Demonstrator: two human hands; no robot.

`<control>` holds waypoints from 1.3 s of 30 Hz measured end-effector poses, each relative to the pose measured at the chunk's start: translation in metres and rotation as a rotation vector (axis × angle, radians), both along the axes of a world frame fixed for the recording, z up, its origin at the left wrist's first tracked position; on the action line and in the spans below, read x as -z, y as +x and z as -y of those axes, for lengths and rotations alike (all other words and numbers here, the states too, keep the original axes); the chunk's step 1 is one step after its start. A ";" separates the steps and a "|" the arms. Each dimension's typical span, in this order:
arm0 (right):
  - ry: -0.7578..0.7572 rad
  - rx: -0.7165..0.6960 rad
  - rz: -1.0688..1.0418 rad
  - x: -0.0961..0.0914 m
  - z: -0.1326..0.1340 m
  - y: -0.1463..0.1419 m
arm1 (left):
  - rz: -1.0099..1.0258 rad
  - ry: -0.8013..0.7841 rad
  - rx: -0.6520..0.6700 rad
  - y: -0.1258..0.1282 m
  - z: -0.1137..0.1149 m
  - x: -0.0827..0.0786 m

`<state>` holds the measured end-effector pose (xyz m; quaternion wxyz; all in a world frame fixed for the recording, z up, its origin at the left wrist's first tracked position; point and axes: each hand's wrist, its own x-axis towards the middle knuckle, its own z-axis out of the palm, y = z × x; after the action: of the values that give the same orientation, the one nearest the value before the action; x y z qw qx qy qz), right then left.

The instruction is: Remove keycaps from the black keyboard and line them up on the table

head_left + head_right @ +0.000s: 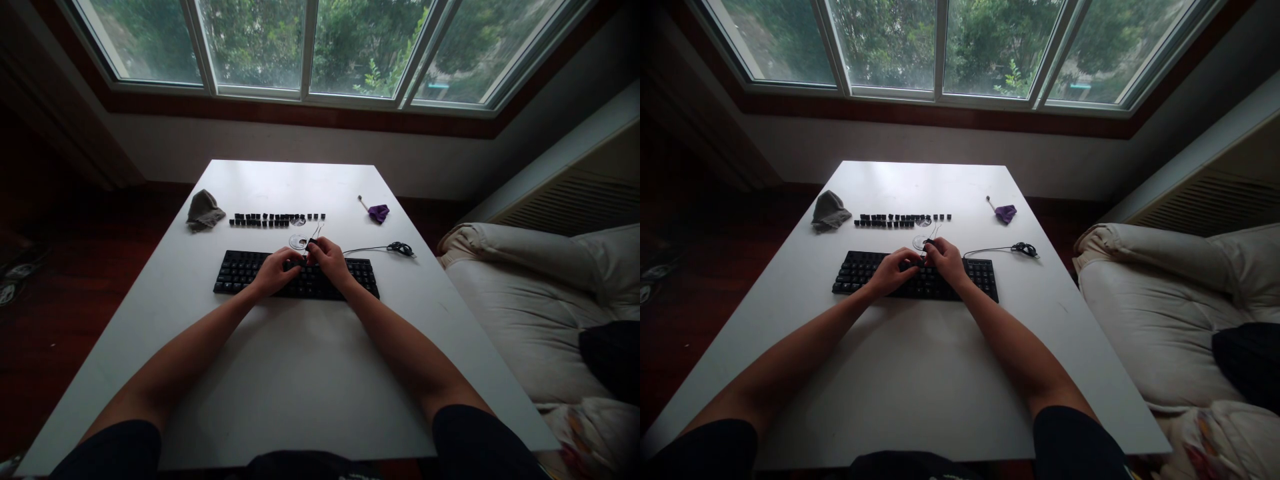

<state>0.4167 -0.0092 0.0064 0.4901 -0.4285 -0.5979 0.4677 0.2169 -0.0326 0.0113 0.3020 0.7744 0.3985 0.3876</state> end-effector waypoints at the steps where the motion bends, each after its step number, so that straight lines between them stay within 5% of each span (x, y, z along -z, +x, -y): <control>1: -0.022 -0.003 -0.015 0.000 0.000 -0.001 | 0.005 -0.003 0.003 0.000 0.000 0.001; 17: -0.078 0.076 0.001 -0.002 0.005 -0.005 | 0.060 -0.106 -0.027 0.002 0.002 0.003; 28: 0.035 0.122 0.156 -0.003 0.008 -0.005 | -0.206 0.112 0.003 0.000 0.006 -0.001; 39: -0.004 0.110 0.137 -0.002 0.007 -0.006 | -0.258 0.244 0.001 0.002 0.004 0.004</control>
<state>0.4103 -0.0164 0.0088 0.4720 -0.4927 -0.6045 0.4111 0.2186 -0.0367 0.0078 0.1523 0.8488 0.3836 0.3306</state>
